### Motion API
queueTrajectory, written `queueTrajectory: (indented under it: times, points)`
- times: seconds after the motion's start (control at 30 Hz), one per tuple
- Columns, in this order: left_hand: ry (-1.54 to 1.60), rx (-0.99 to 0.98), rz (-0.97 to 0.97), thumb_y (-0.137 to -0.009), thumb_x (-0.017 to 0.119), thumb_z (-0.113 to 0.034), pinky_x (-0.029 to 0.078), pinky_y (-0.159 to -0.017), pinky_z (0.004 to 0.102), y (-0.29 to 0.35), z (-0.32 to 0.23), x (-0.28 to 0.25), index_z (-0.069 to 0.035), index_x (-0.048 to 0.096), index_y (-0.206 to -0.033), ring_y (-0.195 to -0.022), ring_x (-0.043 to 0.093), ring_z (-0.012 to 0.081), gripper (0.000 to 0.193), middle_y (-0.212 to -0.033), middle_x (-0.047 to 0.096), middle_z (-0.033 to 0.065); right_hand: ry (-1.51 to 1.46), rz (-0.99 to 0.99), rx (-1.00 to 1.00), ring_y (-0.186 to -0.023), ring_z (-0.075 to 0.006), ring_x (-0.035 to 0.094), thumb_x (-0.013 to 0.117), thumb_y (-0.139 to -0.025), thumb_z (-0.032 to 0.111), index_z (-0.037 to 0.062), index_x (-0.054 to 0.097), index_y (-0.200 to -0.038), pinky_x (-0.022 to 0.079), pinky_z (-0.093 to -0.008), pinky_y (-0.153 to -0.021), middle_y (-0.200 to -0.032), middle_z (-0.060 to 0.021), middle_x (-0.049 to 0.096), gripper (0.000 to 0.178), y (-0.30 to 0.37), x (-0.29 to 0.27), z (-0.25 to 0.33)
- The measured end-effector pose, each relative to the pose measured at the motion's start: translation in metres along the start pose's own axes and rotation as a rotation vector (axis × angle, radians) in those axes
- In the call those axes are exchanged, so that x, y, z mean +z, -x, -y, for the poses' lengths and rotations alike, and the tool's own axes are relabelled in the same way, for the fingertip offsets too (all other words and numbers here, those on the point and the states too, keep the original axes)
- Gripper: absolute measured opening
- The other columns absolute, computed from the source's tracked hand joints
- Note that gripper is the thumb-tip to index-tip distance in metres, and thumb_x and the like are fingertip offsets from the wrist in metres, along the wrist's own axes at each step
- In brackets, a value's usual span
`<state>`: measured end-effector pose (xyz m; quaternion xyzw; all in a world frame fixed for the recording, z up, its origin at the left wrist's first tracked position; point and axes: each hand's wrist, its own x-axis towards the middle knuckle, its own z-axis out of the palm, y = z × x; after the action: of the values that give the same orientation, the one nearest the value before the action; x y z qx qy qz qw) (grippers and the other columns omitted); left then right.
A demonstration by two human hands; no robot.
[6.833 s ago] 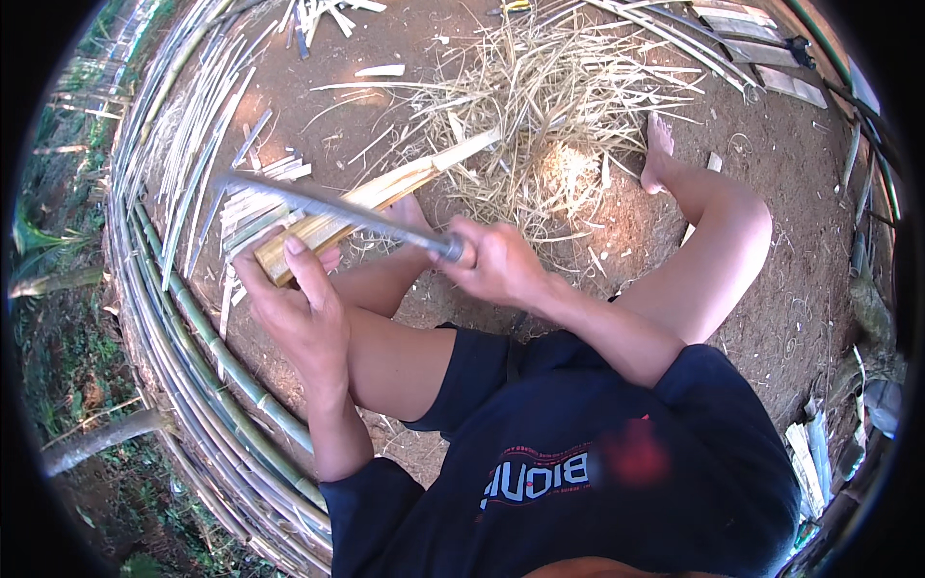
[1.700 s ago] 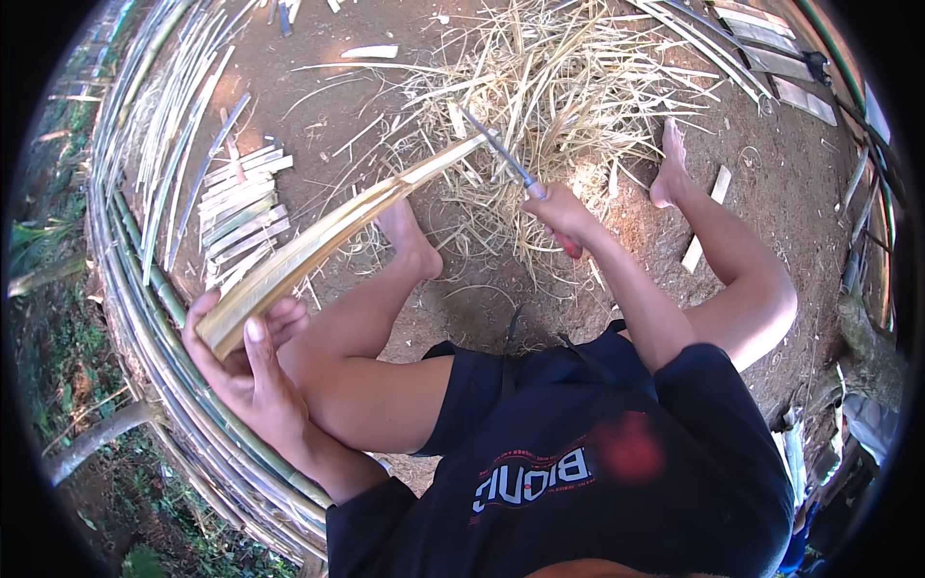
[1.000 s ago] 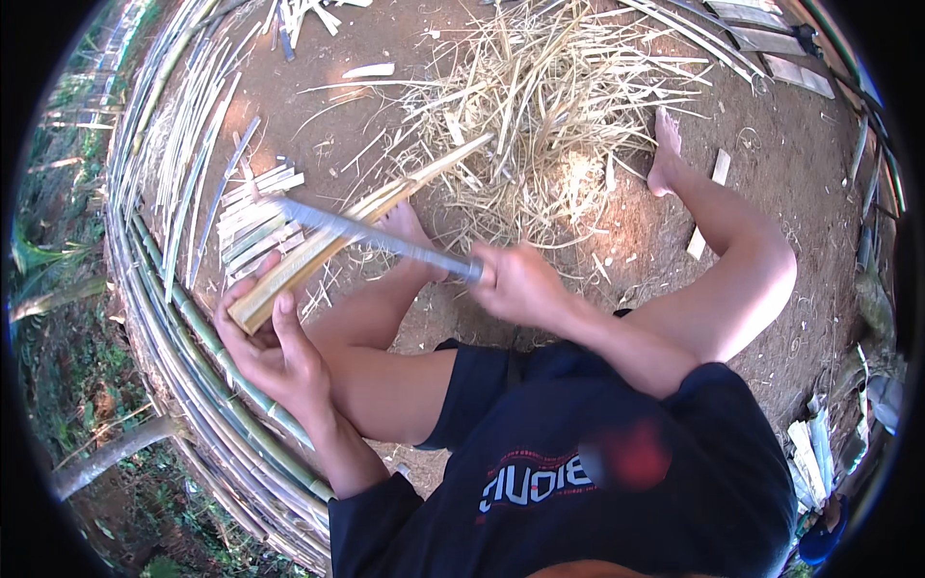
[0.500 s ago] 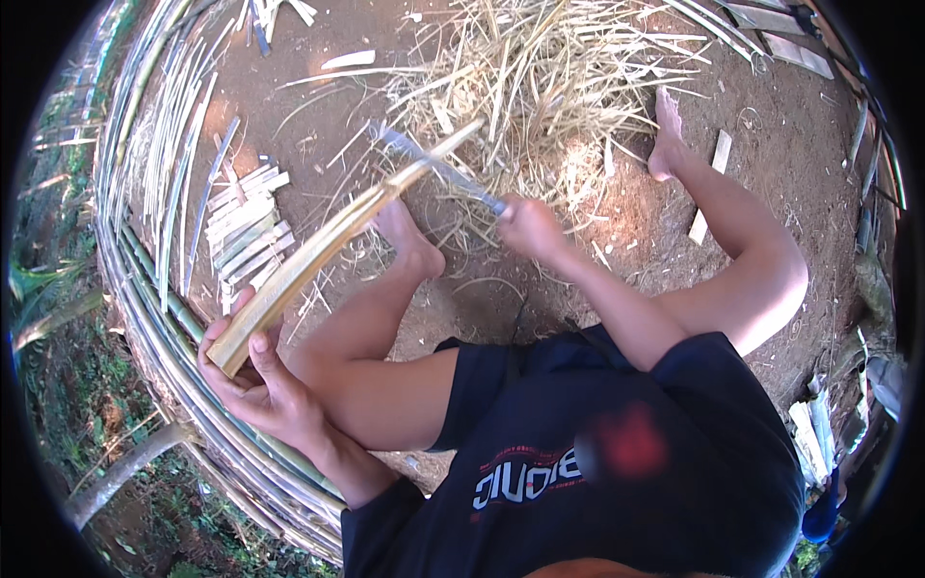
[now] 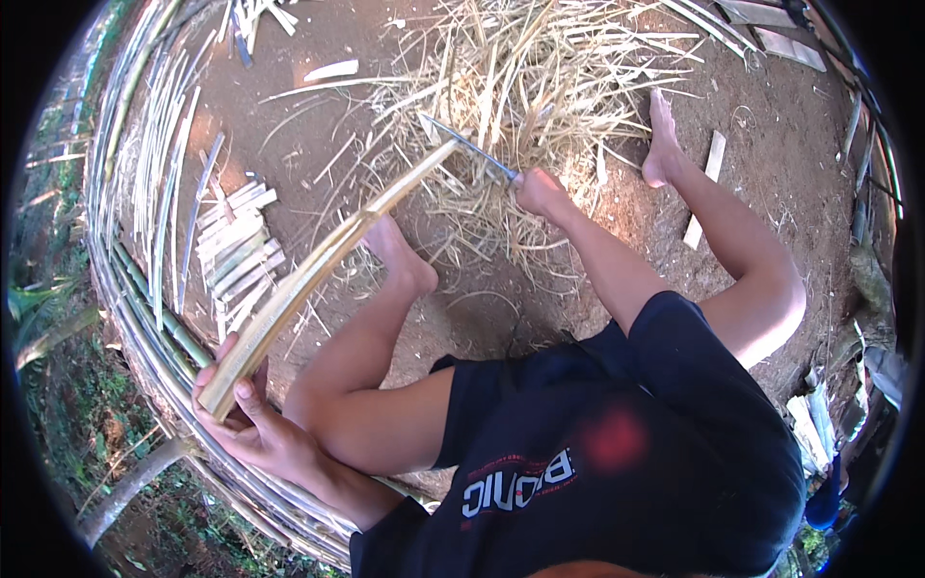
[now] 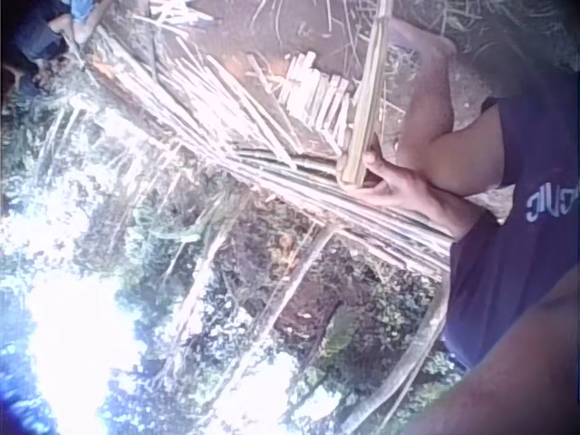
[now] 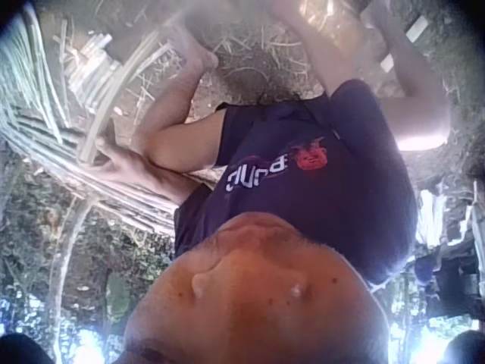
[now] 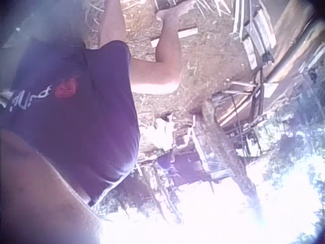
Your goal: The person sits on the ground and uses a machete to split long bamboo poles into thin strips. They hold the bamboo with one hand and strike it with the machete in the other, creating a pile of processed bamboo strips.
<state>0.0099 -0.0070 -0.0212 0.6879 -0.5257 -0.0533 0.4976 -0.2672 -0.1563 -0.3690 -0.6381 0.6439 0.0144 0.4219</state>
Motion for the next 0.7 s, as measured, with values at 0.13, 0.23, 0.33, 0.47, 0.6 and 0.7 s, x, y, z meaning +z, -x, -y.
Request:
queueTrajectory:
  times: [0.13, 0.23, 0.33, 0.47, 0.6, 0.7]
  points:
    - [-0.051, -0.077, -0.041, -0.098, 0.053, -0.025, 0.061, -0.081, 0.0387, 0.002, 0.001, -0.006, 0.008, 0.045, -0.117, -0.107, 0.062, 0.0349, 0.039, -0.111, 0.061, 0.0296, 0.043, 0.114, -0.025, -0.069, -0.0295, 0.066, 0.052, -0.089, 0.016, 0.0040, 0.064, -0.106, 0.057, -0.0418, -0.067, -0.079, -0.0146, 0.065, 0.024, 0.012, -0.026, 0.037]
    - [-0.059, -0.113, -0.075, -0.098, 0.053, -0.028, 0.061, -0.082, 0.0384, 0.001, 0.001, -0.001, 0.007, 0.045, -0.119, -0.107, 0.062, 0.0336, 0.042, -0.112, 0.061, 0.0284, -0.072, 0.156, 0.032, -0.069, -0.0325, 0.067, 0.053, -0.090, 0.018, 0.0030, 0.064, -0.103, 0.056, -0.0435, -0.069, -0.084, -0.0192, 0.066, 0.023, 0.045, -0.020, 0.027]
    - [-0.037, -0.100, -0.092, -0.099, 0.051, -0.032, 0.060, -0.084, 0.0380, 0.002, 0.003, -0.003, 0.006, 0.046, -0.121, -0.107, 0.062, 0.0324, 0.044, -0.113, 0.062, 0.0260, -0.013, 0.085, 0.147, -0.063, -0.0221, 0.063, 0.046, -0.098, 0.019, 0.0041, 0.062, -0.110, 0.053, -0.0398, -0.058, -0.080, -0.0134, 0.064, 0.025, -0.005, 0.010, -0.043]
    - [-0.090, -0.149, -0.125, -0.100, 0.049, -0.032, 0.059, -0.085, 0.0387, 0.002, 0.006, -0.021, 0.007, 0.046, -0.120, -0.109, 0.061, 0.0327, 0.044, -0.113, 0.061, 0.0261, -0.168, 0.190, 0.211, -0.063, -0.0213, 0.060, 0.049, -0.095, 0.017, -0.0015, 0.057, -0.109, 0.051, -0.0387, -0.057, -0.071, -0.0092, 0.058, 0.025, 0.014, -0.023, 0.006]
    - [-0.053, -0.160, -0.157, -0.101, 0.049, -0.024, 0.059, -0.086, 0.0397, 0.006, 0.006, -0.017, 0.009, 0.046, -0.121, -0.105, 0.063, 0.0363, 0.039, -0.114, 0.059, 0.0315, -0.085, 0.164, 0.104, -0.055, -0.0167, 0.057, 0.053, -0.091, 0.013, -0.0002, 0.056, -0.101, 0.050, -0.0338, -0.054, -0.069, -0.0075, 0.058, 0.017, 0.020, 0.013, -0.030]
    - [0.013, -0.158, -0.165, -0.100, 0.051, -0.026, 0.059, -0.085, 0.0403, 0.001, 0.018, -0.030, 0.007, 0.047, -0.118, -0.100, 0.065, 0.0331, 0.038, -0.110, 0.061, 0.0269, -0.345, 0.144, 0.152, -0.050, -0.0136, 0.054, 0.062, -0.086, 0.013, 0.0036, 0.054, -0.089, 0.048, -0.0311, -0.049, -0.061, -0.0044, 0.055, 0.012, 0.017, 0.015, -0.036]
